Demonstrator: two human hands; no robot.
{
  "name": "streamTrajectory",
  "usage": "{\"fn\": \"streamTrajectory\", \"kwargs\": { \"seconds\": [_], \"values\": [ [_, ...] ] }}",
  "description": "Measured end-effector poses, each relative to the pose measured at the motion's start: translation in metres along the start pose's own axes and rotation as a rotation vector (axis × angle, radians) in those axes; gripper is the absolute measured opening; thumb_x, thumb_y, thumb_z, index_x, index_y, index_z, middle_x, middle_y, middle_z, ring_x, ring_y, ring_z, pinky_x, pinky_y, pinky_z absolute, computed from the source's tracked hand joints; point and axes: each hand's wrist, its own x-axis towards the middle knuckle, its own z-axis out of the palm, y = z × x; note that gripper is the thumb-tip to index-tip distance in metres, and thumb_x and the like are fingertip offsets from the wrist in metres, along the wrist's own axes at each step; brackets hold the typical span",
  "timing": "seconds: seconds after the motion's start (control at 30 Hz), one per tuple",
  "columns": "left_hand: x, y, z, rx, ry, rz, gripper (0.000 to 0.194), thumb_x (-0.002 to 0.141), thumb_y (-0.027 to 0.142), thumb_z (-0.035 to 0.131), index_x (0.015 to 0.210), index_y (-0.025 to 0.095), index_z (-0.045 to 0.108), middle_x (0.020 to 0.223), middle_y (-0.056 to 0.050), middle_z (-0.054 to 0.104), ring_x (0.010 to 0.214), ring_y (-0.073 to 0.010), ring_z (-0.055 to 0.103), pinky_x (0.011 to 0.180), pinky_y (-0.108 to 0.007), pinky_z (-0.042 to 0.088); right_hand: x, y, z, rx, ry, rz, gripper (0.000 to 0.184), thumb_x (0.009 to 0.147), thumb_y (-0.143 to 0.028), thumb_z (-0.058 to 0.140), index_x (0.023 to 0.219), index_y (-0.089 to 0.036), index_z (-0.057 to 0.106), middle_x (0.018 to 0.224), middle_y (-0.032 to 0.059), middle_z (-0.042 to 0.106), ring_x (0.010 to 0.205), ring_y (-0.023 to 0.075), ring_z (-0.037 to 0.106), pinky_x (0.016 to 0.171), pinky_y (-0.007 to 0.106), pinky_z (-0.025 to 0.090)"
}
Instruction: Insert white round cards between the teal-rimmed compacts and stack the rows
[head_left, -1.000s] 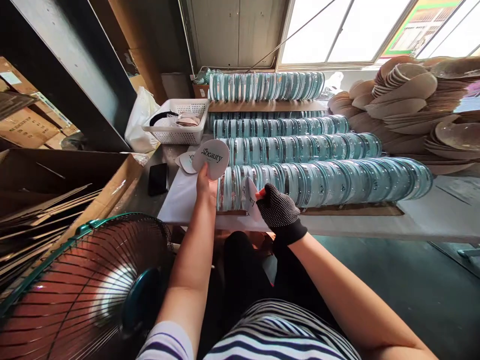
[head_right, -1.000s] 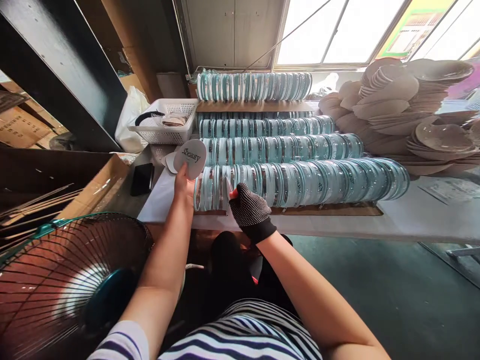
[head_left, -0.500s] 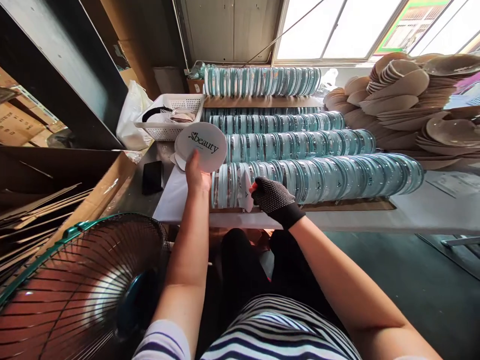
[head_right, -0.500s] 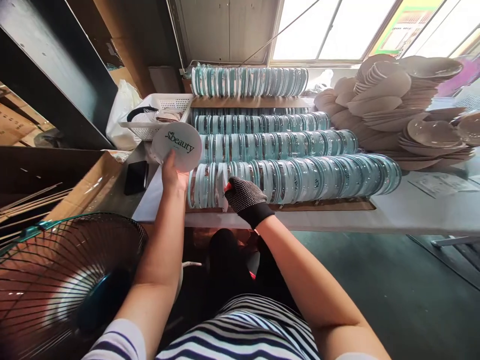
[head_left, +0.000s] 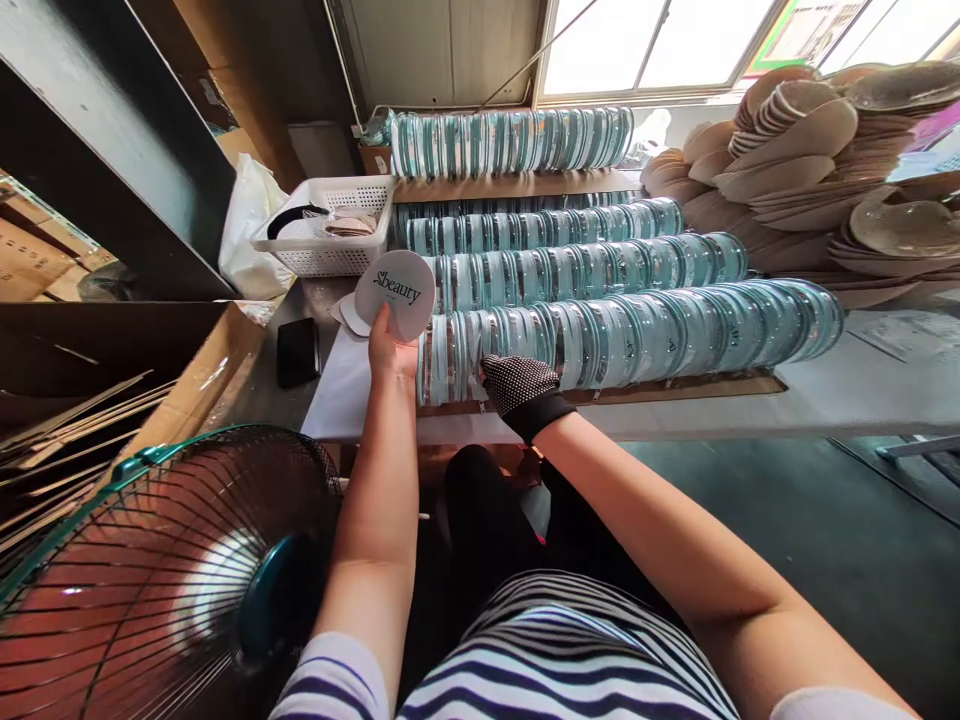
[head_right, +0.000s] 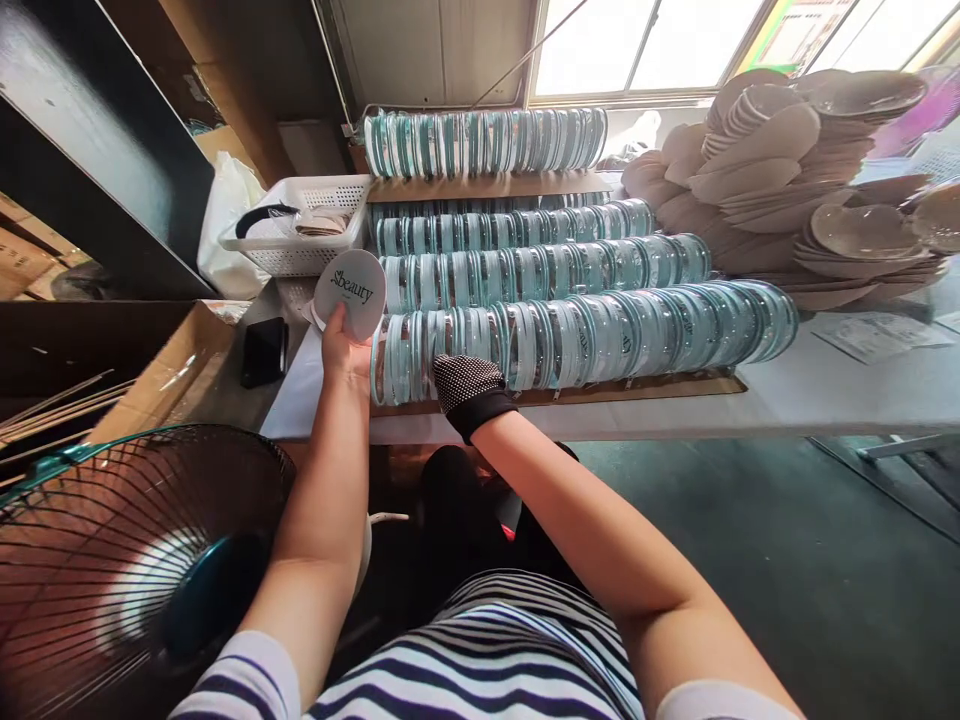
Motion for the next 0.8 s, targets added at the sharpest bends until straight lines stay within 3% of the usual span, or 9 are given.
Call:
{"fn": "streamTrajectory", "kwargs": {
  "seconds": [0.17, 0.23, 0.3, 0.4, 0.47, 0.53, 0.6, 0.67, 0.8],
  "values": [
    [-0.002, 0.000, 0.001, -0.114, 0.014, -0.009, 0.037, 0.095, 0.018, 0.048, 0.130, 0.016, 0.055, 0.131, -0.006, 0.064, 0.126, -0.0188, 0.057, 0.099, -0.034, 0.053, -0.001, -0.010, 0.007, 0.156, -0.010, 0.077, 0.031, 0.096, -0.018, 0.035, 0.115, -0.016, 0.060, 0.098, 0.0167, 0.072, 0.093, 0.0259, 0.070, 0.074, 0.032, 0.050],
    [-0.001, 0.000, -0.001, -0.116, 0.050, -0.019, 0.030, 0.095, 0.019, 0.048, 0.124, 0.017, 0.058, 0.125, -0.004, 0.067, 0.125, -0.0186, 0.057, 0.098, -0.034, 0.053, -0.001, -0.014, 0.008, 0.075, -0.018, 0.094, 0.033, 0.094, -0.012, 0.034, 0.112, -0.013, 0.061, 0.094, 0.0207, 0.072, 0.095, 0.0300, 0.070, 0.078, 0.039, 0.051],
    [0.001, 0.000, -0.006, -0.119, 0.066, -0.020, 0.026, 0.096, 0.021, 0.048, 0.119, 0.018, 0.060, 0.119, -0.002, 0.070, 0.123, -0.0175, 0.057, 0.098, -0.035, 0.052, 0.000, -0.015, 0.007, 0.151, -0.040, 0.119, 0.027, 0.091, -0.011, 0.038, 0.102, -0.011, 0.062, 0.093, 0.0230, 0.070, 0.094, 0.0313, 0.069, 0.079, 0.042, 0.051],
    [0.002, -0.003, -0.015, -0.121, 0.068, -0.027, 0.025, 0.096, 0.021, 0.048, 0.118, 0.018, 0.060, 0.116, -0.001, 0.070, 0.122, -0.0168, 0.057, 0.100, -0.035, 0.050, 0.000, -0.009, 0.006, 0.618, -0.126, 0.165, 0.015, 0.089, -0.017, 0.046, 0.097, -0.015, 0.057, 0.085, 0.0157, 0.069, 0.071, 0.0214, 0.066, 0.066, 0.034, 0.052],
    [0.001, -0.006, -0.019, -0.116, 0.062, -0.032, 0.027, 0.096, 0.020, 0.048, 0.120, 0.017, 0.059, 0.121, -0.003, 0.069, 0.123, -0.0173, 0.056, 0.101, -0.034, 0.049, 0.000, -0.005, 0.008, 1.049, -0.197, 0.169, 0.018, 0.089, -0.023, 0.045, 0.105, -0.019, 0.049, 0.076, 0.0056, 0.066, 0.049, 0.0116, 0.051, 0.050, 0.024, 0.045],
    [-0.002, -0.009, -0.023, -0.105, 0.049, -0.038, 0.029, 0.095, 0.021, 0.049, 0.122, 0.015, 0.058, 0.130, -0.006, 0.064, 0.123, -0.0184, 0.056, 0.100, -0.033, 0.050, 0.001, -0.005, 0.010, 1.491, -0.223, 0.156, 0.020, 0.088, -0.026, 0.044, 0.107, -0.023, 0.039, 0.073, -0.0022, 0.062, 0.040, 0.0064, 0.037, 0.042, 0.017, 0.036],
    [-0.005, -0.010, -0.024, -0.078, 0.030, -0.053, 0.034, 0.095, 0.022, 0.050, 0.126, 0.013, 0.056, 0.137, -0.009, 0.059, 0.123, -0.0206, 0.057, 0.097, -0.034, 0.053, 0.006, -0.007, 0.012, 1.817, -0.230, 0.141, 0.020, 0.086, -0.025, 0.047, 0.101, -0.026, 0.033, 0.072, -0.0061, 0.059, 0.039, 0.0047, 0.034, 0.040, 0.014, 0.033],
    [-0.009, -0.009, -0.024, -0.040, 0.021, -0.060, 0.038, 0.094, 0.022, 0.049, 0.131, 0.012, 0.054, 0.141, -0.012, 0.056, 0.121, -0.0218, 0.059, 0.094, -0.035, 0.054, 0.013, -0.009, 0.011, 1.798, -0.256, 0.135, 0.020, 0.086, -0.025, 0.050, 0.093, -0.026, 0.031, 0.063, -0.0088, 0.055, 0.037, 0.0058, 0.036, 0.038, 0.015, 0.034],
    [-0.014, -0.007, -0.019, -0.007, 0.039, -0.019, 0.044, 0.093, 0.019, 0.050, 0.137, 0.011, 0.050, 0.143, -0.014, 0.053, 0.123, -0.0207, 0.058, 0.096, -0.032, 0.054, 0.025, -0.001, -0.004, 1.308, -0.455, 0.184, 0.016, 0.090, -0.025, 0.051, 0.084, -0.023, 0.036, 0.043, -0.0098, 0.044, 0.032, 0.0103, 0.040, 0.031, 0.018, 0.034]
  ]
}}
